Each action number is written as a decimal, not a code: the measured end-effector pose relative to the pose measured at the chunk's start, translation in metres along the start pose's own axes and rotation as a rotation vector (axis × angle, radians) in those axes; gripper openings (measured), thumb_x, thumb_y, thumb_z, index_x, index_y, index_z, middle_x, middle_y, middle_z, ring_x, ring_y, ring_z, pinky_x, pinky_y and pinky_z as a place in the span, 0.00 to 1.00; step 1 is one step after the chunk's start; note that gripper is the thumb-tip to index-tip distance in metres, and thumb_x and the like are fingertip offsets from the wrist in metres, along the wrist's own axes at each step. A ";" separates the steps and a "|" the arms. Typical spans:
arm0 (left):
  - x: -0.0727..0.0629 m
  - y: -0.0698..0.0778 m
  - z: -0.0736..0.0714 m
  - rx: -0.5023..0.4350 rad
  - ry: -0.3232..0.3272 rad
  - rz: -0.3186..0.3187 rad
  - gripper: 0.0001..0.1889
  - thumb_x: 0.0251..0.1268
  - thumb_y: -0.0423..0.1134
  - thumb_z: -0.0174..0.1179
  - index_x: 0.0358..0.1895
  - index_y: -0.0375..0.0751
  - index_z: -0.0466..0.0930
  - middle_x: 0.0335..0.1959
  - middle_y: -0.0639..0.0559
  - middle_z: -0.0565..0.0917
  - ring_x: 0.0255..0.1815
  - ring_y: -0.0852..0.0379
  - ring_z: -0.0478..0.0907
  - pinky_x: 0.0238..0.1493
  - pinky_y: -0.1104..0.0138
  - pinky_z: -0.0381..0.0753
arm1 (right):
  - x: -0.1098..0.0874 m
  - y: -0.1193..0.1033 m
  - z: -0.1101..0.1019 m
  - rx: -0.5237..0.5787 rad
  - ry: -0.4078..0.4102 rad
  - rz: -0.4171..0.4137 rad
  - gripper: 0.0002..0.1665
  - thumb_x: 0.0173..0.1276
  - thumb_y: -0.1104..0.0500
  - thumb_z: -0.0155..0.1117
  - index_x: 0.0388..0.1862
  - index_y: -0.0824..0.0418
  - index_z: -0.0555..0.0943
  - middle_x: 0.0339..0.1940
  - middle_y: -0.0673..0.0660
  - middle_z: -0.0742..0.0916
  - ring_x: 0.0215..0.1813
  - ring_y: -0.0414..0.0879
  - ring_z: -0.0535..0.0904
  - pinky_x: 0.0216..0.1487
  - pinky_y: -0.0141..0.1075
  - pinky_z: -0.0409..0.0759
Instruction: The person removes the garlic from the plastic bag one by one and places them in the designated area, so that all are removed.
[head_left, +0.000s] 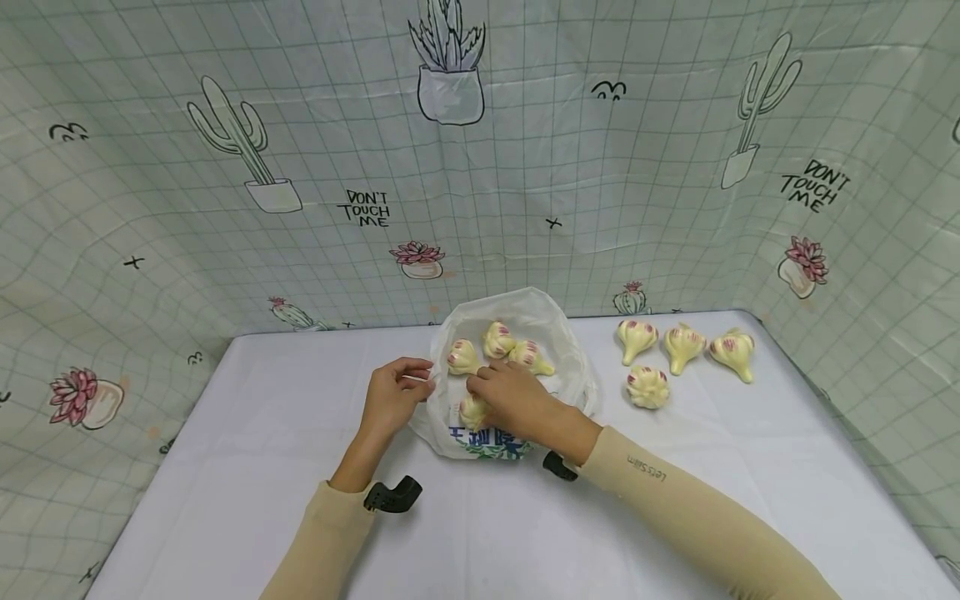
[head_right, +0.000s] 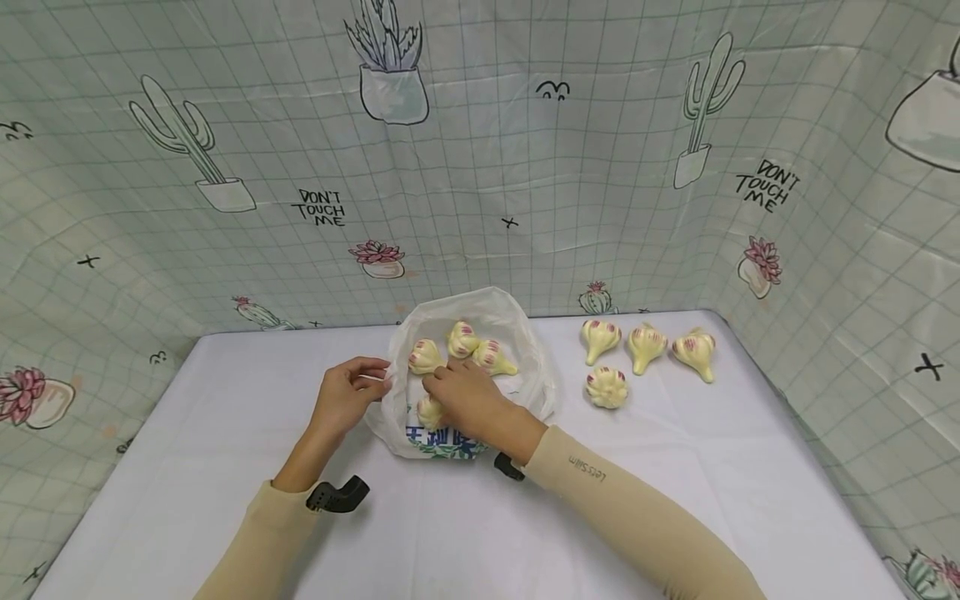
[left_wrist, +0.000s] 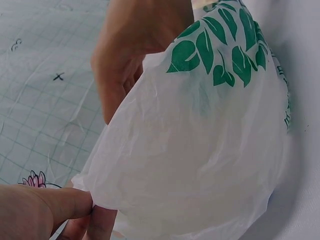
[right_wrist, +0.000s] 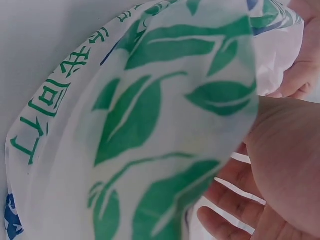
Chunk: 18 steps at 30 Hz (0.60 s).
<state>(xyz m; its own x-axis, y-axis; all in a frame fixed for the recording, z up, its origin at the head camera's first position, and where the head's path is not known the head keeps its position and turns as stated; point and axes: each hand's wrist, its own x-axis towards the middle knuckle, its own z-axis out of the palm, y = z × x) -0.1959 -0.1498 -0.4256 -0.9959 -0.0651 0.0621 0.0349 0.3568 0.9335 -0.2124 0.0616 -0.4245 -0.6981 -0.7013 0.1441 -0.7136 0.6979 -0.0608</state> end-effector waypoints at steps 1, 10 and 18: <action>0.000 0.000 0.000 0.000 0.000 -0.001 0.14 0.68 0.23 0.65 0.55 0.29 0.85 0.47 0.37 0.85 0.40 0.55 0.86 0.38 0.72 0.83 | 0.000 0.000 0.000 0.005 -0.004 0.001 0.26 0.58 0.52 0.86 0.51 0.57 0.84 0.47 0.53 0.89 0.53 0.52 0.83 0.54 0.47 0.81; 0.000 0.000 -0.002 0.006 0.007 -0.008 0.14 0.68 0.23 0.66 0.55 0.29 0.86 0.47 0.38 0.85 0.40 0.54 0.86 0.40 0.69 0.85 | -0.001 0.001 0.000 -0.011 -0.004 -0.044 0.29 0.55 0.53 0.87 0.52 0.56 0.82 0.50 0.54 0.90 0.55 0.52 0.83 0.55 0.47 0.82; 0.000 0.000 -0.002 0.006 0.005 0.001 0.14 0.68 0.23 0.65 0.55 0.28 0.85 0.48 0.36 0.85 0.41 0.53 0.86 0.37 0.73 0.83 | -0.001 0.001 -0.002 -0.104 -0.051 -0.071 0.30 0.56 0.52 0.86 0.56 0.55 0.84 0.52 0.53 0.89 0.58 0.52 0.83 0.60 0.47 0.82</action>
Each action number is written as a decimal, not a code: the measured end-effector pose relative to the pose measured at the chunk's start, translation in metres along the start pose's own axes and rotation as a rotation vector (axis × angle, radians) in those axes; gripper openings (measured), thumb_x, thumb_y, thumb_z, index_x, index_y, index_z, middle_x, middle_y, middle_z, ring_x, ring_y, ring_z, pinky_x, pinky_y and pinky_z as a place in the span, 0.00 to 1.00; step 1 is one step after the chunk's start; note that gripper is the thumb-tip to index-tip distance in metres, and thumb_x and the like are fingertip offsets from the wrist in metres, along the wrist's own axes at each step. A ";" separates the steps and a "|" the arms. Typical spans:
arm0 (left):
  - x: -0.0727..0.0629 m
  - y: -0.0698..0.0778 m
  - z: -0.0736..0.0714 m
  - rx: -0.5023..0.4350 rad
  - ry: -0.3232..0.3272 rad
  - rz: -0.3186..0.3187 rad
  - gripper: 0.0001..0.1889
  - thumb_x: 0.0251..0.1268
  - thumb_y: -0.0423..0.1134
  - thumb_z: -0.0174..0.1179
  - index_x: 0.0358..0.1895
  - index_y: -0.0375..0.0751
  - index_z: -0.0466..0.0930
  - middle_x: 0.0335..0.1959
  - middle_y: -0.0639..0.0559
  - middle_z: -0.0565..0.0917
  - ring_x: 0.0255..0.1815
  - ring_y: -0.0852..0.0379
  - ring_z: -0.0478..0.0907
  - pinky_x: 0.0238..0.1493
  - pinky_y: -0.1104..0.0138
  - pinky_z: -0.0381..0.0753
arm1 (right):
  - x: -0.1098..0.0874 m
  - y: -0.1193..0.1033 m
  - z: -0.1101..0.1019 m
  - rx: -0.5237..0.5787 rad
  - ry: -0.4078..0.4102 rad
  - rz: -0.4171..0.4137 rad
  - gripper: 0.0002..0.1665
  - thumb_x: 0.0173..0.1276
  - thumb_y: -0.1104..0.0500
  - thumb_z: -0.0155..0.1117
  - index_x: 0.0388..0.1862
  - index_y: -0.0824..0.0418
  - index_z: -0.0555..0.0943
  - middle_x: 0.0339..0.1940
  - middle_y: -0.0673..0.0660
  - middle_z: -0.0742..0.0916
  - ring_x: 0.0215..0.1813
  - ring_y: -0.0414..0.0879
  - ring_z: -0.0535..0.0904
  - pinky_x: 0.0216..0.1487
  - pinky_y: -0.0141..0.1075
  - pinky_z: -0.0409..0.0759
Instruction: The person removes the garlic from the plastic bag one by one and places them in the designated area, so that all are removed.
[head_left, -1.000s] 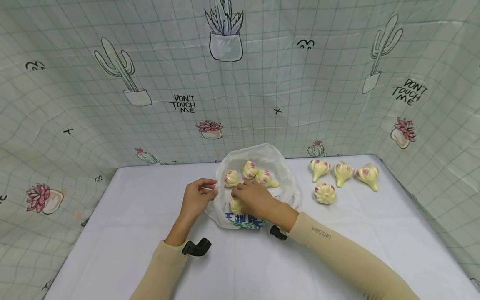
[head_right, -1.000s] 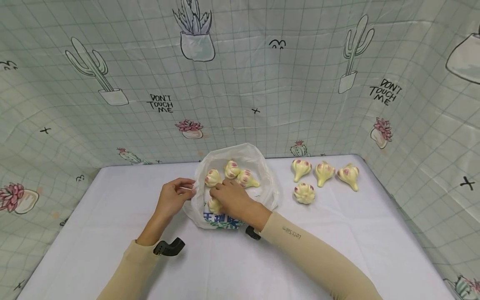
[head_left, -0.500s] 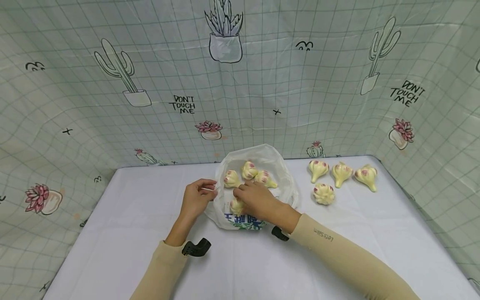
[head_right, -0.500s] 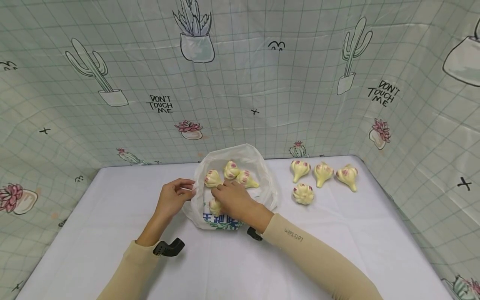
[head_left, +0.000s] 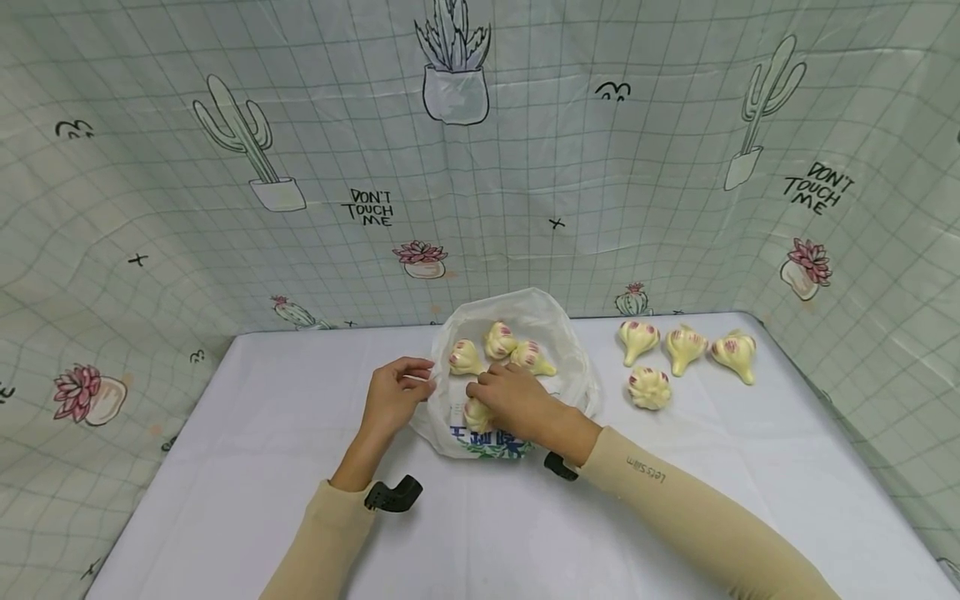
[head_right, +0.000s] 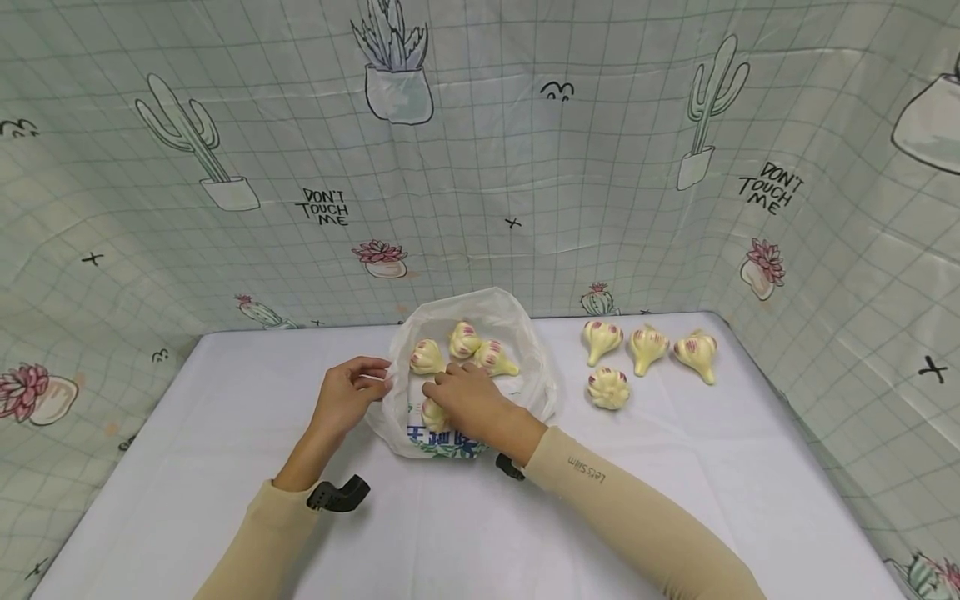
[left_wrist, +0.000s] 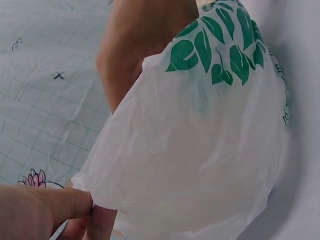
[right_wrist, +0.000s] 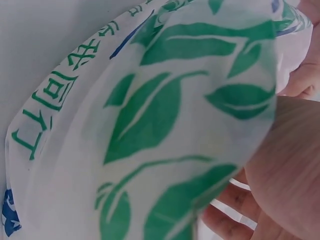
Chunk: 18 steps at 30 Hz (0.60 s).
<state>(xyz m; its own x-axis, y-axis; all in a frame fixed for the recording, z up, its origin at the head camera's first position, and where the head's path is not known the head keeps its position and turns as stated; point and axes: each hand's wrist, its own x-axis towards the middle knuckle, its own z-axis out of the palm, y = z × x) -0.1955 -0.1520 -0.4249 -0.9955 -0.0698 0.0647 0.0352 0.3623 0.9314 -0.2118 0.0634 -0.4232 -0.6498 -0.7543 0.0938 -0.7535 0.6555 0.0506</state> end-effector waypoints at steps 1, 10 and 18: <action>0.000 0.000 0.000 0.000 0.000 -0.002 0.14 0.68 0.23 0.65 0.55 0.29 0.85 0.48 0.37 0.86 0.41 0.53 0.86 0.37 0.74 0.83 | 0.000 0.000 0.000 0.001 -0.002 0.001 0.31 0.56 0.52 0.86 0.56 0.55 0.84 0.52 0.53 0.89 0.58 0.52 0.83 0.61 0.47 0.82; 0.001 0.000 0.001 0.023 0.002 -0.004 0.14 0.68 0.24 0.65 0.55 0.29 0.85 0.48 0.36 0.85 0.41 0.53 0.86 0.39 0.71 0.84 | -0.002 0.003 -0.003 0.041 0.052 0.019 0.29 0.57 0.56 0.86 0.56 0.57 0.84 0.54 0.55 0.90 0.64 0.55 0.82 0.67 0.49 0.79; 0.000 -0.001 0.000 0.013 0.007 -0.011 0.14 0.68 0.23 0.66 0.55 0.29 0.85 0.48 0.36 0.86 0.40 0.54 0.85 0.38 0.73 0.83 | -0.014 0.008 -0.022 0.052 0.114 0.063 0.31 0.55 0.55 0.87 0.57 0.56 0.83 0.53 0.54 0.89 0.62 0.54 0.81 0.64 0.49 0.79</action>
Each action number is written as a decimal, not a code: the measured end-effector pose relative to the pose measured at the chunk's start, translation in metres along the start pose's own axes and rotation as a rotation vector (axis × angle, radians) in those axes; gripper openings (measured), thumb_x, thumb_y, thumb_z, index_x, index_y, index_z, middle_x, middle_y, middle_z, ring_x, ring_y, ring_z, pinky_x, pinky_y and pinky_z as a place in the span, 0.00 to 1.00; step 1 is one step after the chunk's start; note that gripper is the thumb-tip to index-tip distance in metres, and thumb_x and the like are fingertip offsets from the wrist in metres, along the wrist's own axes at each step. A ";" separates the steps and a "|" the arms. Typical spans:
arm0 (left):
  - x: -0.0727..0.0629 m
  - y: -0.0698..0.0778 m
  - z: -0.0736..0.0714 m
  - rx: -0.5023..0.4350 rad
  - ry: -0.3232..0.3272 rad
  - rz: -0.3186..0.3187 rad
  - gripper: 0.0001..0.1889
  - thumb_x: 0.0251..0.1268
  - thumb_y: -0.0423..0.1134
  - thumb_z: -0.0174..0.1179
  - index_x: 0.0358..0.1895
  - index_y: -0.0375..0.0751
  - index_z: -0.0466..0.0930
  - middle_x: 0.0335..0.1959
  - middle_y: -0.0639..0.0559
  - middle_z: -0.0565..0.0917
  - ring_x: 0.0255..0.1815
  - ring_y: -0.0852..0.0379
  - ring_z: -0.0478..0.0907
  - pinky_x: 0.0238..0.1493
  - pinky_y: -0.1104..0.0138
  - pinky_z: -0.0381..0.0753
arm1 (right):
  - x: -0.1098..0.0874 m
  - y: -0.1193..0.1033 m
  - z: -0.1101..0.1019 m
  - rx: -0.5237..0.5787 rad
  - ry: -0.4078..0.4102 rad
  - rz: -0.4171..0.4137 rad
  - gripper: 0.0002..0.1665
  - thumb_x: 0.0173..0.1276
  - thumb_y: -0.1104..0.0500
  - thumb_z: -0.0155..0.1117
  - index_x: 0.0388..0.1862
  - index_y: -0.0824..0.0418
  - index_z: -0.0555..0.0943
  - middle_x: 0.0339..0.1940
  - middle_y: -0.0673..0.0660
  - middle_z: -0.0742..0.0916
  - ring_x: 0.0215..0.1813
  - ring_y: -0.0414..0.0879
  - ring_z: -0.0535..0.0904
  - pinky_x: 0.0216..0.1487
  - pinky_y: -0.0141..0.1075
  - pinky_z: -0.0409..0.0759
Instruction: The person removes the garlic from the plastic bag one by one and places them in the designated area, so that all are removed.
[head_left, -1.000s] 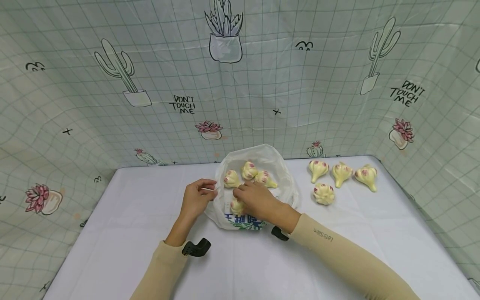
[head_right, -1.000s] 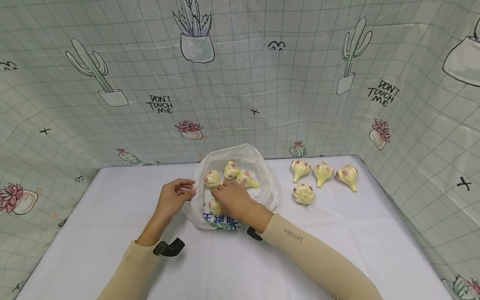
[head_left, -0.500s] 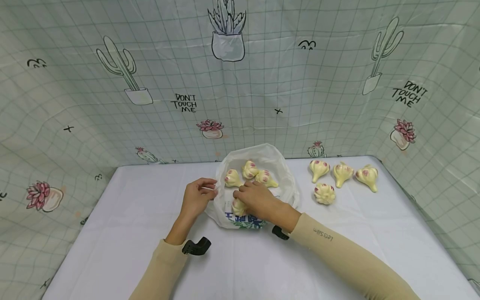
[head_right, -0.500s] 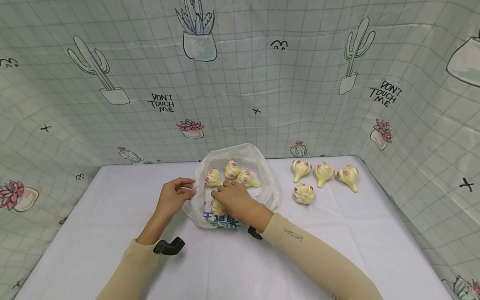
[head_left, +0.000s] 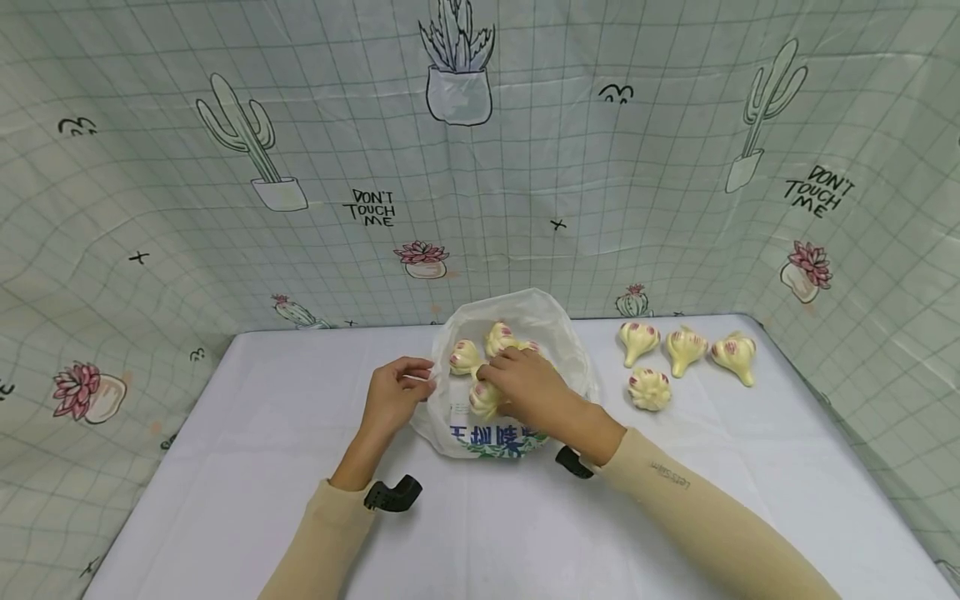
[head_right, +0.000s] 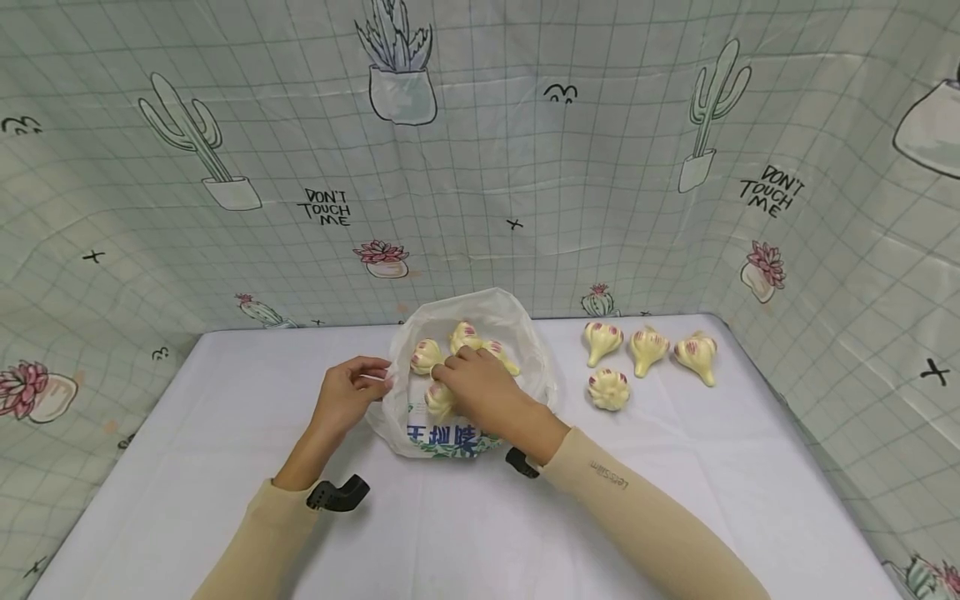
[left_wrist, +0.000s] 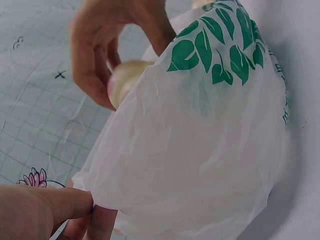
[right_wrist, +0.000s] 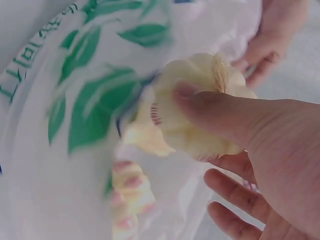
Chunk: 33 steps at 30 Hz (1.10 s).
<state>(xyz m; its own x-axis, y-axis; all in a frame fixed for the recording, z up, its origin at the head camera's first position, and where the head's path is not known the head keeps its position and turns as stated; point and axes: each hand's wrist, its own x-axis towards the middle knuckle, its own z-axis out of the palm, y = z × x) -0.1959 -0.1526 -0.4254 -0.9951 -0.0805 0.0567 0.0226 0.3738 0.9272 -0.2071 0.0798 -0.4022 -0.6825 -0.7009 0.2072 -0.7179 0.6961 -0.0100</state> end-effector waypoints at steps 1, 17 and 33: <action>0.000 0.000 0.000 0.001 -0.001 -0.001 0.14 0.68 0.23 0.66 0.55 0.29 0.85 0.48 0.37 0.86 0.40 0.54 0.85 0.38 0.72 0.83 | -0.002 0.001 -0.003 0.002 0.008 0.005 0.32 0.55 0.55 0.87 0.57 0.56 0.83 0.55 0.54 0.88 0.62 0.54 0.81 0.65 0.50 0.79; -0.001 -0.001 -0.002 0.003 -0.001 -0.009 0.13 0.69 0.23 0.65 0.55 0.30 0.85 0.48 0.37 0.85 0.41 0.54 0.86 0.41 0.68 0.86 | -0.046 0.025 -0.031 0.066 0.266 0.023 0.34 0.48 0.60 0.90 0.55 0.59 0.86 0.51 0.53 0.90 0.58 0.54 0.82 0.62 0.50 0.81; 0.001 0.000 -0.009 -0.035 -0.013 -0.016 0.14 0.68 0.22 0.65 0.56 0.27 0.84 0.48 0.35 0.85 0.39 0.57 0.85 0.38 0.74 0.84 | -0.096 0.055 -0.039 0.056 0.383 0.102 0.37 0.39 0.66 0.93 0.51 0.60 0.86 0.47 0.56 0.90 0.52 0.55 0.84 0.53 0.52 0.84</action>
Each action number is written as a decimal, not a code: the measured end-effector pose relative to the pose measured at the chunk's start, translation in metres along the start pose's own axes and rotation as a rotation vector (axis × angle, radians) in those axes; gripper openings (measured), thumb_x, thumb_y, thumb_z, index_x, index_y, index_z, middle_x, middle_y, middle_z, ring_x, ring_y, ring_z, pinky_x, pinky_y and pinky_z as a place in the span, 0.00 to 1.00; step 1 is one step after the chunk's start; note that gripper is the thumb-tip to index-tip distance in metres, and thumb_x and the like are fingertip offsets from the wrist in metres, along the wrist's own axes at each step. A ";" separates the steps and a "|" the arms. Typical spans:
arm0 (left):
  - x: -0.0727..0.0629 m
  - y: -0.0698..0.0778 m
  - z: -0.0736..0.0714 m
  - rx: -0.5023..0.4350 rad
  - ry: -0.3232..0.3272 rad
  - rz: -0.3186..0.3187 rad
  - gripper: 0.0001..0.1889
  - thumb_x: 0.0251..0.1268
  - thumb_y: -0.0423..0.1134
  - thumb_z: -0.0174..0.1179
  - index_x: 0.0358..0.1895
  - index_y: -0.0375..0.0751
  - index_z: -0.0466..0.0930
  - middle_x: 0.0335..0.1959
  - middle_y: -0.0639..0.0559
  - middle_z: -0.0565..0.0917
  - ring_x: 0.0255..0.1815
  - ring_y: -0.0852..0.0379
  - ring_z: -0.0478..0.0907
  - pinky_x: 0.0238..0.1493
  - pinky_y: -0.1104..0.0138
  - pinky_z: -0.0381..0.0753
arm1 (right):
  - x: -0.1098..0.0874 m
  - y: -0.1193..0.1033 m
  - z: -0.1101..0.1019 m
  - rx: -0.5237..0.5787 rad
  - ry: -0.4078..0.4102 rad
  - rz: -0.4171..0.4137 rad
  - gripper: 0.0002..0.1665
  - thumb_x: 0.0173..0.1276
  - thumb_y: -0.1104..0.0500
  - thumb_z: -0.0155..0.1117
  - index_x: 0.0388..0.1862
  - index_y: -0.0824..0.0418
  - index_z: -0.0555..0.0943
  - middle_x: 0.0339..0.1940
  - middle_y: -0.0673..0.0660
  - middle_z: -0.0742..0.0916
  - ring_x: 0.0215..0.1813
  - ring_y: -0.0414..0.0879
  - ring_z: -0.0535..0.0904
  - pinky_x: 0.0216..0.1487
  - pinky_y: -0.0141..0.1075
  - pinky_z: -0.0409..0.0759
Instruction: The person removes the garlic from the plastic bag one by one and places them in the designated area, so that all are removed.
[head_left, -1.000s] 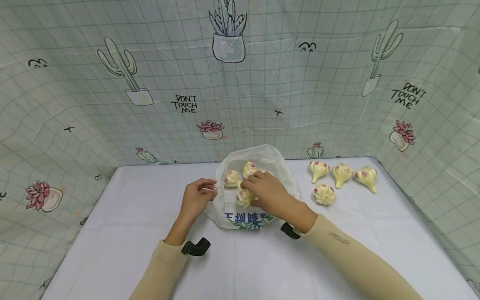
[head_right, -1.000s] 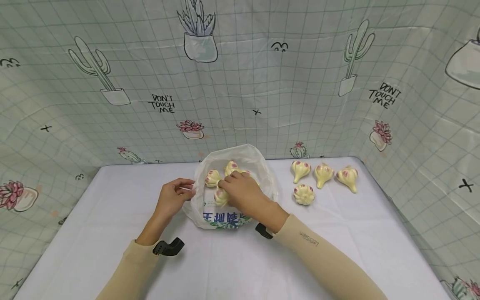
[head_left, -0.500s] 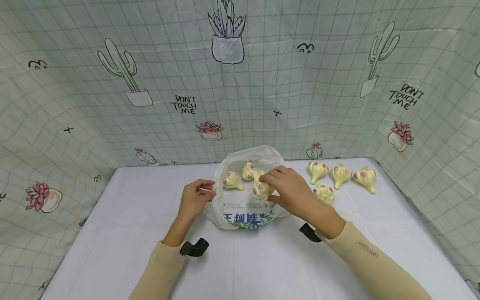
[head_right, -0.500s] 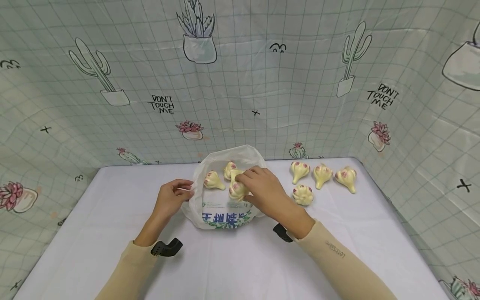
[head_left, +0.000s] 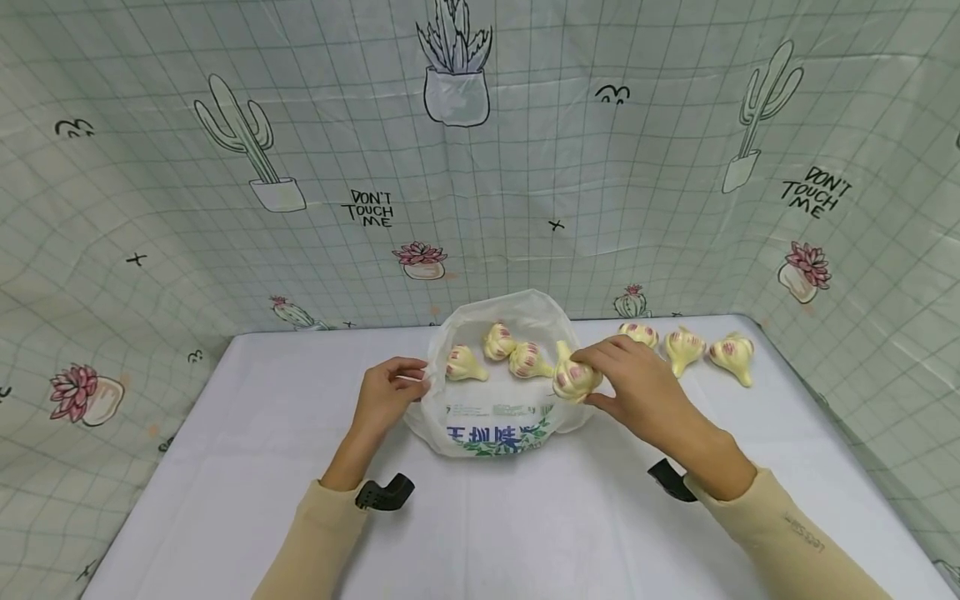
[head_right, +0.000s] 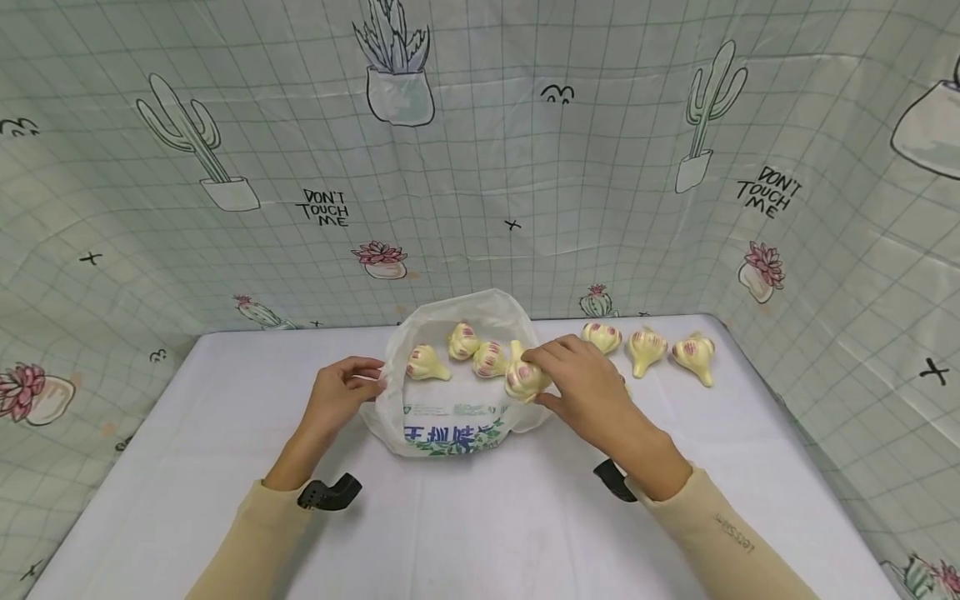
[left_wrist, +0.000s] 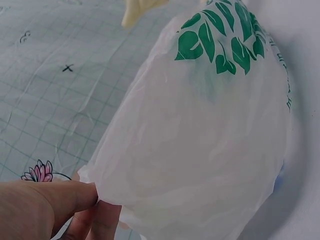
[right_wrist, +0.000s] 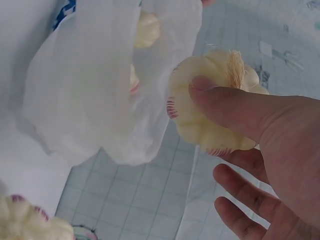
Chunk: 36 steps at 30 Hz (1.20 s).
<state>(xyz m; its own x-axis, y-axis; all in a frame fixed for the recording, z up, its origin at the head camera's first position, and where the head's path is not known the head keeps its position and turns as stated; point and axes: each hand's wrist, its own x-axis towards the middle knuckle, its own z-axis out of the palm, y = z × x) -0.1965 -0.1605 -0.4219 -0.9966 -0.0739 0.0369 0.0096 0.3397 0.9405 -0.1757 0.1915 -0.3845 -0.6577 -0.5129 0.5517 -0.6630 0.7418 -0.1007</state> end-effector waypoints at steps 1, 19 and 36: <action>0.000 0.000 0.000 -0.001 -0.001 -0.001 0.14 0.68 0.22 0.65 0.56 0.27 0.84 0.48 0.35 0.85 0.38 0.57 0.85 0.38 0.74 0.84 | -0.003 0.002 -0.002 0.002 0.006 0.001 0.37 0.38 0.67 0.93 0.51 0.60 0.86 0.47 0.55 0.90 0.52 0.55 0.84 0.53 0.52 0.84; 0.003 0.003 -0.004 0.007 -0.027 -0.022 0.16 0.66 0.23 0.67 0.57 0.29 0.84 0.50 0.36 0.86 0.41 0.56 0.84 0.37 0.75 0.80 | -0.044 0.034 -0.025 -0.024 0.057 0.099 0.39 0.37 0.69 0.92 0.53 0.63 0.86 0.46 0.59 0.91 0.51 0.58 0.83 0.52 0.55 0.83; 0.003 -0.001 -0.005 0.013 -0.019 -0.030 0.17 0.66 0.23 0.67 0.57 0.30 0.85 0.49 0.37 0.86 0.39 0.58 0.83 0.40 0.71 0.82 | -0.078 0.065 -0.033 -0.088 0.039 0.193 0.38 0.37 0.67 0.91 0.52 0.65 0.85 0.46 0.61 0.90 0.50 0.61 0.83 0.47 0.57 0.81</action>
<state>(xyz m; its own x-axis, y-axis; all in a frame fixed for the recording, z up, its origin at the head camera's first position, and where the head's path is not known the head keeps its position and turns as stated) -0.1993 -0.1657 -0.4206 -0.9978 -0.0669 0.0019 -0.0217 0.3501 0.9365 -0.1559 0.2942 -0.4069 -0.7539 -0.3419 0.5610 -0.4912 0.8604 -0.1358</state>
